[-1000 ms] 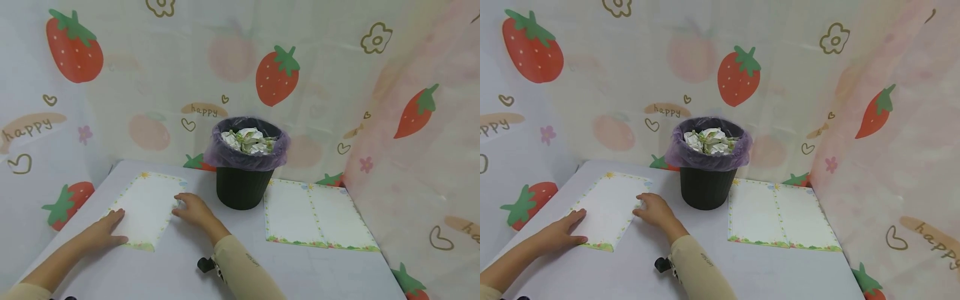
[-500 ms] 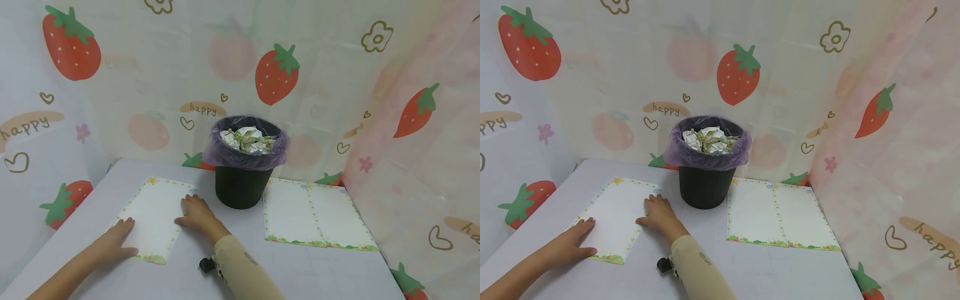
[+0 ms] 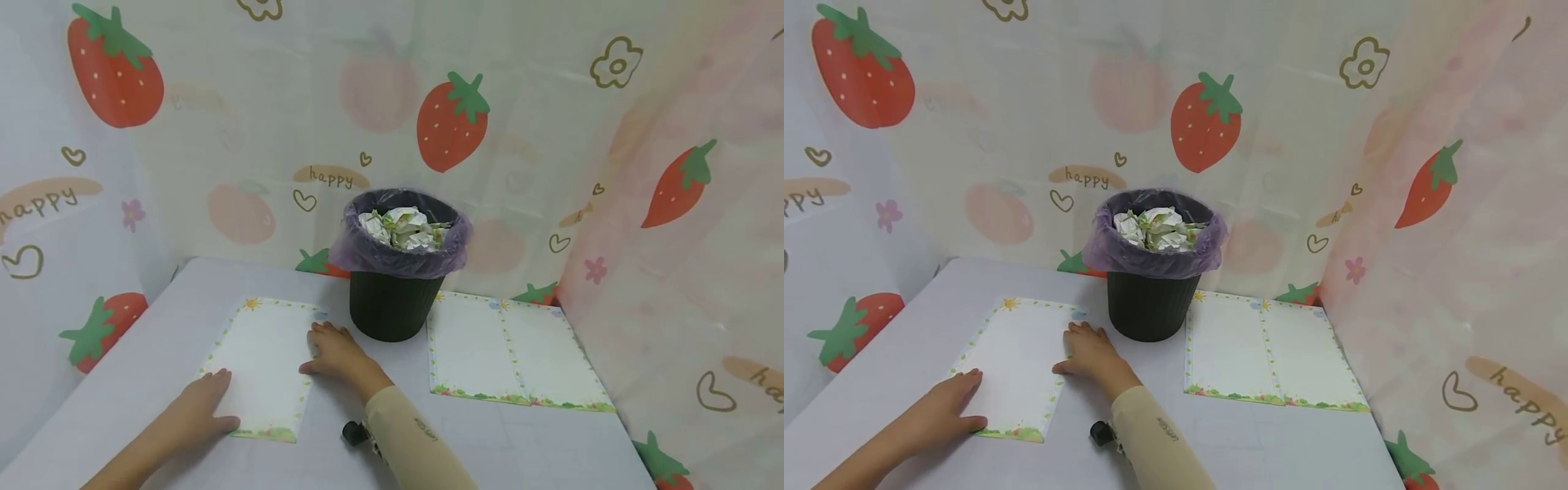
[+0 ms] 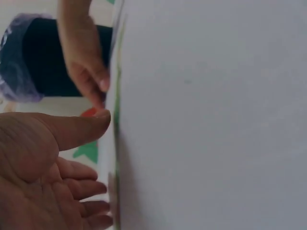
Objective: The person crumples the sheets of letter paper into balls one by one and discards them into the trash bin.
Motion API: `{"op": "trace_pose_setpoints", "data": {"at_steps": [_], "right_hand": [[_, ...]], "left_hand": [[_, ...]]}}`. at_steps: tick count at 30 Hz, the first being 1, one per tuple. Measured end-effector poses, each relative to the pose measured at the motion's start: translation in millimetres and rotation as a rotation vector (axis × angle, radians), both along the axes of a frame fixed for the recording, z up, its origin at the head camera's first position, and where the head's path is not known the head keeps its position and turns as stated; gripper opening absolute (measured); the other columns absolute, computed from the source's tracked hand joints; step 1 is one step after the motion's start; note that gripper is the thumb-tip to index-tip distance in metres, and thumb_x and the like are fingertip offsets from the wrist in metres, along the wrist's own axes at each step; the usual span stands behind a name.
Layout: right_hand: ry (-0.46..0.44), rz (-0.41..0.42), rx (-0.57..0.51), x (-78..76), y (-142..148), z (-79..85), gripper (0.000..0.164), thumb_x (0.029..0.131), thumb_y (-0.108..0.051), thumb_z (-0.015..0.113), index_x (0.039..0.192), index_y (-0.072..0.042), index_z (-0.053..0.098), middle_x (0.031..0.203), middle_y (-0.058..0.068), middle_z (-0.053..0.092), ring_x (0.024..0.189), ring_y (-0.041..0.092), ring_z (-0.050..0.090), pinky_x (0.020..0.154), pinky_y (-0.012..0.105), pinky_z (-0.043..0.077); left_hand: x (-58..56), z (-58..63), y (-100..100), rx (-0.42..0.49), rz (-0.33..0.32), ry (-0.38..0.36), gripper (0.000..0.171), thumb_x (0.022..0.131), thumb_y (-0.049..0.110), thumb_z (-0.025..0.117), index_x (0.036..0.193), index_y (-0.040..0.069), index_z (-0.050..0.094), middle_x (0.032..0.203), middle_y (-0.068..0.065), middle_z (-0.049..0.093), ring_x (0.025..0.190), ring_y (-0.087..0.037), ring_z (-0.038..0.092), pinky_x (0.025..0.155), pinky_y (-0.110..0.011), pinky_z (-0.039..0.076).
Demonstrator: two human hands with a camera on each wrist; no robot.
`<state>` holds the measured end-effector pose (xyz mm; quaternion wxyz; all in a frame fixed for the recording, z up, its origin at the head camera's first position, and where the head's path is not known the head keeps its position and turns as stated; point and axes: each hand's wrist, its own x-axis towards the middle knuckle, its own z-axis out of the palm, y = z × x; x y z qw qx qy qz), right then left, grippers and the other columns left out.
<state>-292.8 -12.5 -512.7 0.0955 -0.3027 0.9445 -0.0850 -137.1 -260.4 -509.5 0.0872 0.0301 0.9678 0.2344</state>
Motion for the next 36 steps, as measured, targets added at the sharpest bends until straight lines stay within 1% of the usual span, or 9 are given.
{"op": "trace_pose_setpoints", "data": {"at_steps": [3, 5, 7, 11, 14, 17, 21, 27, 36], "right_hand": [[-0.018, 0.0, -0.012, 1.1, 6.5, 1.1, 0.07, 0.088, -0.059, 0.072, 0.145, -0.021, 0.054, 0.166, -0.005, 0.034, 0.157, 0.019, 0.023, 0.126, 0.044, 0.023], [-0.033, 0.003, -0.035, 1.8, 9.7, 1.1, 0.075, 0.088, -0.058, 0.073, 0.149, -0.02, 0.051, 0.166, -0.004, 0.033, 0.157, 0.02, 0.021, 0.127, 0.044, 0.022], [-0.041, 0.006, -0.06, 2.0, 12.6, 0.0, 0.078, 0.088, -0.057, 0.074, 0.151, -0.018, 0.049, 0.167, -0.001, 0.032, 0.157, 0.022, 0.021, 0.127, 0.045, 0.021], [-0.059, -0.029, -0.113, 1.6, 18.3, -4.0, 0.09, 0.085, -0.055, 0.078, 0.156, -0.013, 0.043, 0.168, 0.006, 0.03, 0.157, 0.026, 0.021, 0.127, 0.045, 0.021], [-0.077, -0.078, -0.15, 0.9, 21.8, -7.1, 0.098, 0.085, -0.057, 0.077, 0.16, -0.009, 0.035, 0.168, 0.01, 0.029, 0.157, 0.028, 0.021, 0.127, 0.043, 0.021], [-0.085, -0.124, -0.172, 1.1, 23.1, -9.5, 0.101, 0.087, -0.061, 0.074, 0.161, -0.006, 0.031, 0.168, 0.015, 0.027, 0.157, 0.029, 0.019, 0.127, 0.043, 0.02], [-0.083, -0.169, -0.146, 2.7, 22.0, -9.8, 0.106, 0.087, -0.064, 0.07, 0.162, -0.004, 0.025, 0.169, 0.017, 0.021, 0.158, 0.028, 0.015, 0.128, 0.041, 0.015], [-0.047, -0.165, -0.084, 4.6, 17.9, -6.2, 0.105, 0.089, -0.066, 0.066, 0.163, -0.008, 0.021, 0.17, 0.012, 0.021, 0.159, 0.026, 0.014, 0.129, 0.041, 0.013], [-0.046, -0.159, -0.07, 6.4, 13.0, -0.6, 0.102, 0.091, -0.066, 0.063, 0.165, -0.011, 0.018, 0.171, 0.008, 0.017, 0.159, 0.025, 0.012, 0.129, 0.042, 0.012]], "left_hand": [[-3.8, 5.4, -9.5, 0.048, 0.028, -0.002, 0.095, 0.082, 0.036, 0.084, 0.15, -0.011, 0.038, 0.152, -0.035, 0.041, 0.14, -0.057, 0.034, 0.112, -0.07, 0.03], [-7.2, 7.4, -18.7, 0.077, 0.049, 0.007, 0.093, 0.081, 0.029, 0.085, 0.152, -0.009, 0.037, 0.152, -0.034, 0.041, 0.141, -0.057, 0.032, 0.112, -0.071, 0.029], [-9.3, 6.8, -26.8, 0.117, 0.063, 0.0, 0.097, 0.079, 0.026, 0.086, 0.154, -0.007, 0.034, 0.155, -0.036, 0.035, 0.143, -0.059, 0.026, 0.112, -0.073, 0.025], [-11.4, -0.8, -35.0, 0.197, 0.058, -0.058, 0.11, 0.076, 0.032, 0.089, 0.157, -0.007, 0.026, 0.16, -0.037, 0.019, 0.147, -0.06, 0.011, 0.114, -0.074, 0.014], [-11.2, -7.1, -35.5, 0.234, 0.052, -0.079, 0.117, 0.073, 0.039, 0.089, 0.157, -0.008, 0.024, 0.161, -0.036, 0.016, 0.148, -0.058, 0.007, 0.115, -0.074, 0.01], [-10.2, -11.2, -34.8, 0.236, 0.057, -0.06, 0.118, 0.071, 0.042, 0.089, 0.157, -0.008, 0.025, 0.161, -0.035, 0.019, 0.149, -0.058, 0.009, 0.115, -0.073, 0.01], [-9.9, -14.6, -34.4, 0.228, 0.058, -0.04, 0.119, 0.07, 0.046, 0.088, 0.156, -0.009, 0.027, 0.16, -0.035, 0.022, 0.148, -0.058, 0.011, 0.115, -0.073, 0.012], [-11.2, -14.0, -36.3, 0.207, 0.053, -0.025, 0.119, 0.07, 0.047, 0.088, 0.156, -0.009, 0.027, 0.16, -0.036, 0.022, 0.147, -0.06, 0.013, 0.114, -0.074, 0.013], [-12.3, -11.1, -41.1, 0.198, 0.037, -0.019, 0.118, 0.072, 0.046, 0.088, 0.156, -0.009, 0.028, 0.159, -0.038, 0.023, 0.145, -0.061, 0.014, 0.113, -0.075, 0.016]]}}
